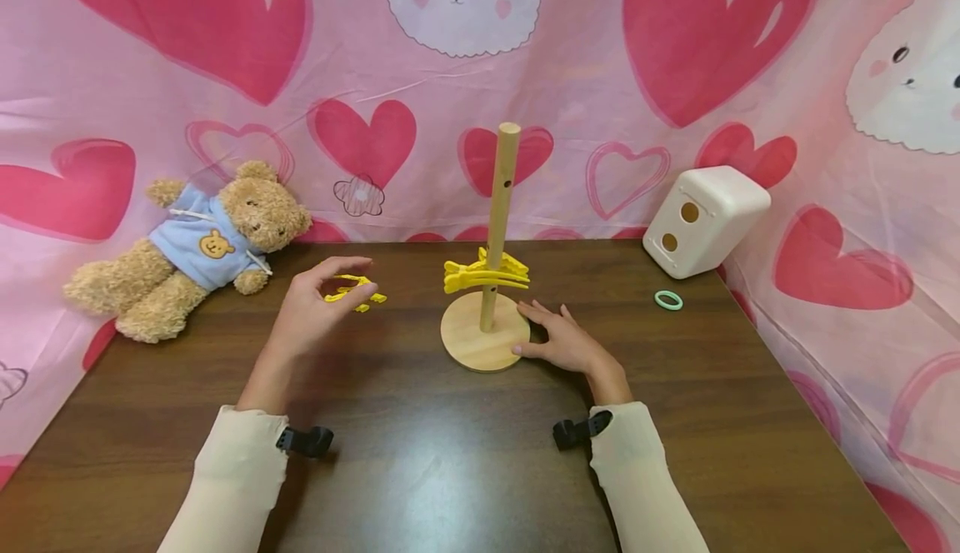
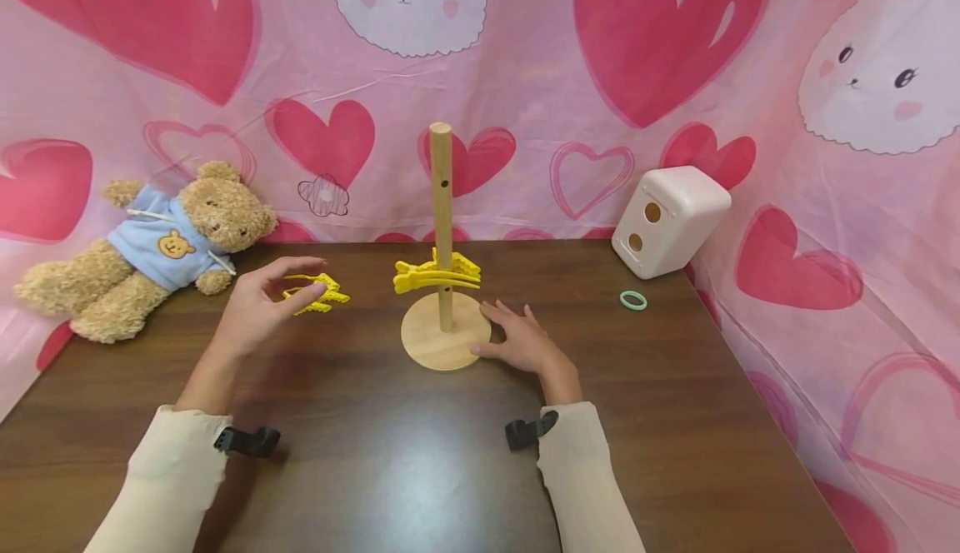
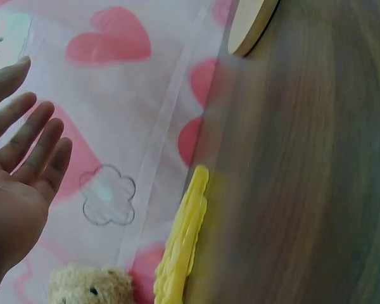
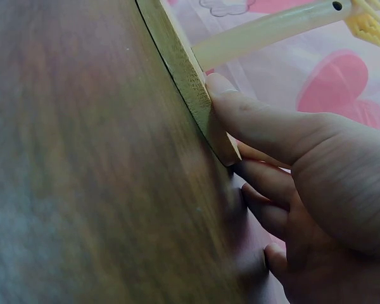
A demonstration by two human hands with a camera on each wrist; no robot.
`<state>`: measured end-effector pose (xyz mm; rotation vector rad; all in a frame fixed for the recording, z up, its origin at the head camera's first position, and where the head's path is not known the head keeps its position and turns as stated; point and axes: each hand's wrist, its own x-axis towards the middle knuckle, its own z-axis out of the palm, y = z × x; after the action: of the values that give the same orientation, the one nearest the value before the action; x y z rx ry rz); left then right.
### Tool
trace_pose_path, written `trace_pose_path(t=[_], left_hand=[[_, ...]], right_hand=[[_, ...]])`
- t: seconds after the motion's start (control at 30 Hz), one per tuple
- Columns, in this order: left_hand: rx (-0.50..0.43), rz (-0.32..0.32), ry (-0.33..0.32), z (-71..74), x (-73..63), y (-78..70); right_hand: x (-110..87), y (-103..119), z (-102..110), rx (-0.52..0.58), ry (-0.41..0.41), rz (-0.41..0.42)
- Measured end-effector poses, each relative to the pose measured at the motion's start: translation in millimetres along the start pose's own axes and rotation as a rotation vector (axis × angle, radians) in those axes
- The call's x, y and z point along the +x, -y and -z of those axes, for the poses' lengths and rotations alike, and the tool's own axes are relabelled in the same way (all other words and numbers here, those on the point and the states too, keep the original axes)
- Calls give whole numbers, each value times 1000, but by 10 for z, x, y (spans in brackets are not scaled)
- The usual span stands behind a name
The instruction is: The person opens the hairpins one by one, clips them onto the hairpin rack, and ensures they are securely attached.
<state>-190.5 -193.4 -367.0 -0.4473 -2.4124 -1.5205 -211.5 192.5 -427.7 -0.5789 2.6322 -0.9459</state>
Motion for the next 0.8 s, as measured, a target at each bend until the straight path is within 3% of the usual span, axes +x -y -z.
trace_pose_path(t=[0.2,0.6,0.8], left_hand=[[10,1,-8,188,-62,104],[59,183,6,531,-160,326],[58,192,27,624,-186,442]], right_hand=[[10,-11,-14,2,3,11],[-1,-18,-3,-14,-5,37],[14,-19,0,-8,-3,31]])
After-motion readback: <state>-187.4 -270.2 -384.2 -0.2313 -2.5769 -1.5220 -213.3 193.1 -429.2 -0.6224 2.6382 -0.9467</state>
